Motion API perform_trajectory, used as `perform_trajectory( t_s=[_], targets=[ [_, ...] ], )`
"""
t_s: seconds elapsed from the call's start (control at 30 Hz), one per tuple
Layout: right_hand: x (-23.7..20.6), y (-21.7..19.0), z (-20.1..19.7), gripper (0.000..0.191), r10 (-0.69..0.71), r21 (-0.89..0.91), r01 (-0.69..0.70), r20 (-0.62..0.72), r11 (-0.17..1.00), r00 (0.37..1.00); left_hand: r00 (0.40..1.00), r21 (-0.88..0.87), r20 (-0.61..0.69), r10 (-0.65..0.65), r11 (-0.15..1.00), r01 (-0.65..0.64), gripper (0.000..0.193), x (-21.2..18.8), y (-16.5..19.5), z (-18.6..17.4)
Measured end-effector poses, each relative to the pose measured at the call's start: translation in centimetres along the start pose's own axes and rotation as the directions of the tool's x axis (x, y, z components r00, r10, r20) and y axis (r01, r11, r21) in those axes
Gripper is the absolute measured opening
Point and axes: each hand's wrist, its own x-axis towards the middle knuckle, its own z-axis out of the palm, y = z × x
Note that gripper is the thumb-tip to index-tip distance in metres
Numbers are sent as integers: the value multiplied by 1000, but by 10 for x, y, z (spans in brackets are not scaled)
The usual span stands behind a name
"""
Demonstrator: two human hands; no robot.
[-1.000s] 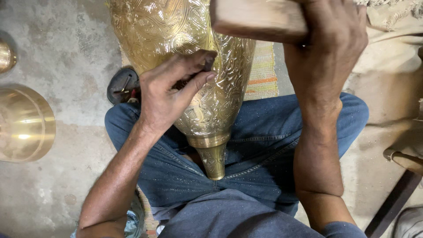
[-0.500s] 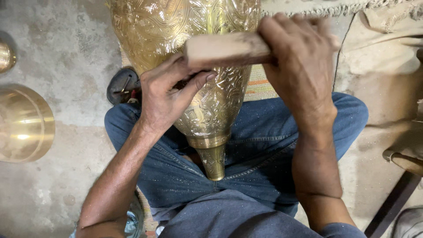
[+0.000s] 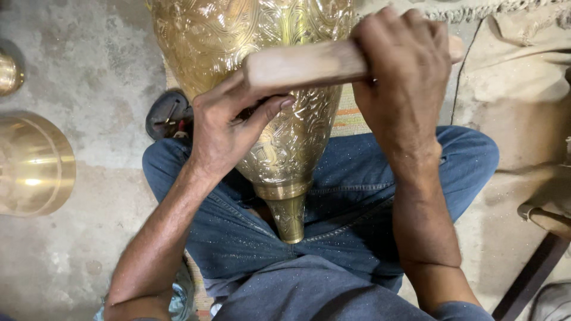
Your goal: The person sits cross-legged on the floor with a large engraved brass vase resting on their lap. They hold a small chisel against the vase's embossed floral surface with one hand and strike it with a wooden mallet in the other hand, repositioning the chisel repeatedly to work the pattern across the vase.
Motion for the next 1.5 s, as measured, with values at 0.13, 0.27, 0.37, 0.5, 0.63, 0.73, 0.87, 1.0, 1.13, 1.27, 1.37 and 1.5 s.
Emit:
perform_trajectory(
  t_s=[0.13,0.27,0.37,0.5,0.63,0.73,0.87,1.0,1.13,1.27,1.37,1.5],
  targets=[
    [-5,-2,4,39,44,125,-47,28,991,999,999,30,6,36,999,-36,28,1,-1,0],
    [-9,1,10,31,52,206,-44,-35,978,998,999,29,13,-36,999,35,32,4,1,0],
    [-10,4,12,28,87,496,-119,86,860,992,999,62,28,-31,998,30,29,6,4,0],
    [-5,5,20,31,87,162,-72,-82,984,993,998,65,-3,59,996,-59,29,6,7,-1],
    [-1,6,22,26,47,49,-44,-66,998,997,999,79,8,44,996,-44,30,6,4,0],
    [1,6,21,27,196,424,-169,-22,890,980,1000,41,25,-16,999,15,32,7,3,-1],
    [-1,1,14,24,-139,-262,139,20,955,990,999,138,31,30,990,-34,26,9,7,-1],
    [-6,-2,9,46,295,567,-255,21,783,955,978,56,95,-187,982,182,31,9,11,-2],
    [-5,3,7,32,-46,34,49,-78,998,996,999,103,12,36,994,-37,27,10,9,-1],
    [-3,6,11,29,239,473,-210,-3,856,971,995,63,58,-76,995,73,33,11,9,-1],
    [-6,10,9,30,-207,-331,190,-18,924,978,995,83,-4,103,991,-102,26,13,12,-2],
    [-15,18,8,22,-20,270,9,40,963,999,995,27,55,-79,997,78,33,13,19,-3]
  ],
)
